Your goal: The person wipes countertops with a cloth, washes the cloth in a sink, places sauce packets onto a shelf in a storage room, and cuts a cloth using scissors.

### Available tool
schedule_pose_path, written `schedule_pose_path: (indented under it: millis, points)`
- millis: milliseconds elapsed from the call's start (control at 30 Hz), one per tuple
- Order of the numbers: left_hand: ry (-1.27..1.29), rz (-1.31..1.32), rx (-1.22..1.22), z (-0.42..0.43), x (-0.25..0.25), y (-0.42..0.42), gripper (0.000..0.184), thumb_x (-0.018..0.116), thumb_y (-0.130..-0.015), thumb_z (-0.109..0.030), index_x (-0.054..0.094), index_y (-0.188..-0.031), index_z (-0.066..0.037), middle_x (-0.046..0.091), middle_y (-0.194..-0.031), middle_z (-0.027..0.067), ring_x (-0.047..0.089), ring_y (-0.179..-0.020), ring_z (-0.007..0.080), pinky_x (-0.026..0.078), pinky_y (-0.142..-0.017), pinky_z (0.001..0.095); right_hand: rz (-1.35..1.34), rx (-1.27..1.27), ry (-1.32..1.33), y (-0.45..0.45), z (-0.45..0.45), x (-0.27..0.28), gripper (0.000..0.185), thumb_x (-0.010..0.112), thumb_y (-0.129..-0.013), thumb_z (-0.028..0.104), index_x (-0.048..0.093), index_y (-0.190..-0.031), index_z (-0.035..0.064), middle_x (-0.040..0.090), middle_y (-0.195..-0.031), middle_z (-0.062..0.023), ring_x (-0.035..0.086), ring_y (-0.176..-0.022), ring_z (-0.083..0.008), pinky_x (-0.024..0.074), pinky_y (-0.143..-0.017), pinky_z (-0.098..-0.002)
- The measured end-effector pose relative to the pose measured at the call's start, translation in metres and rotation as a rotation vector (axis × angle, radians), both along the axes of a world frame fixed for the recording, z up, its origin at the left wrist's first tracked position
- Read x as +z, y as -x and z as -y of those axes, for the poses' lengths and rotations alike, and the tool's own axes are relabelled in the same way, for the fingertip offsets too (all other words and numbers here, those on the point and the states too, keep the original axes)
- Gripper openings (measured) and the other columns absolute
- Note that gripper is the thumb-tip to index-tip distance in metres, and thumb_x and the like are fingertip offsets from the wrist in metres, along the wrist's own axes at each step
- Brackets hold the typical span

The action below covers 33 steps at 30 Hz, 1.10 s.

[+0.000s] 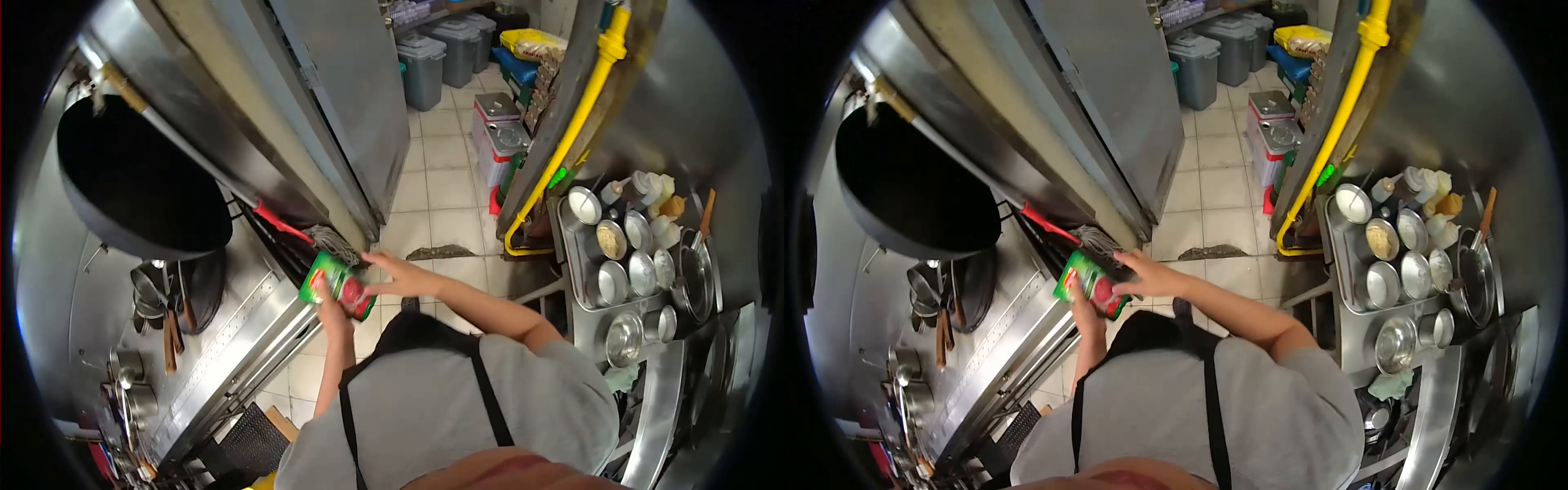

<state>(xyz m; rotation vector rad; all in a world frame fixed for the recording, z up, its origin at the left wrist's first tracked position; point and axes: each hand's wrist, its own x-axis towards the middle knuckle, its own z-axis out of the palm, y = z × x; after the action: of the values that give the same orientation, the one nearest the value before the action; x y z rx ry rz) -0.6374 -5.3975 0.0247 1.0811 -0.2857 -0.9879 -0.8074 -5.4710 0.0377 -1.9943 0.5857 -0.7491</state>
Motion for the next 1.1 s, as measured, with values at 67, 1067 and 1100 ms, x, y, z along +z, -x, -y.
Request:
schedule_pose_path:
  millis: [67, 1067, 1100]
  points:
    - [-0.026, 0.126, -0.119, 0.069, -0.009, 0.004, 0.04, 0.052, -0.088, -0.033, 0.05, -0.111, -0.001, 0.057, -0.097, 0.0061, 0.056, -0.082, 0.0137, 0.045, -0.072, 0.0267, -0.035, 0.0, -0.128, -0.008, 0.041, -0.01, 0.081, 0.067, -0.075, 0.037, 0.025, -0.132, -0.0027, 0.038, -0.122, -0.0212, 0.038, -0.116, -0.0303, 0.0322, -0.097, -0.0337]
    - [-0.029, 0.412, -0.97, 0.813, 0.062, 0.204, 0.047, 0.04, -0.092, -0.041, 0.055, -0.108, 0.001, 0.062, -0.095, 0.0086, 0.058, -0.084, 0.0132, 0.045, -0.077, 0.0254, 0.887, -0.184, -1.119, 0.281, 0.686, -0.009, 0.059, 0.068, -0.074, 0.022, 0.039, -0.12, -0.0004, 0.054, -0.108, -0.0122, 0.056, -0.097, -0.0206, 0.045, -0.086, -0.0336]
    - [-0.003, 0.522, -0.851, 0.831, 0.066, 0.192, 0.042, 0.043, -0.091, -0.036, 0.055, -0.108, 0.0, 0.062, -0.094, 0.0076, 0.057, -0.084, 0.0122, 0.044, -0.076, 0.0247, 0.92, -0.235, -1.099, 0.282, 0.705, -0.004, 0.06, 0.068, -0.074, 0.022, 0.038, -0.121, -0.0012, 0.054, -0.109, -0.0137, 0.056, -0.097, -0.0226, 0.0451, -0.086, -0.0351]
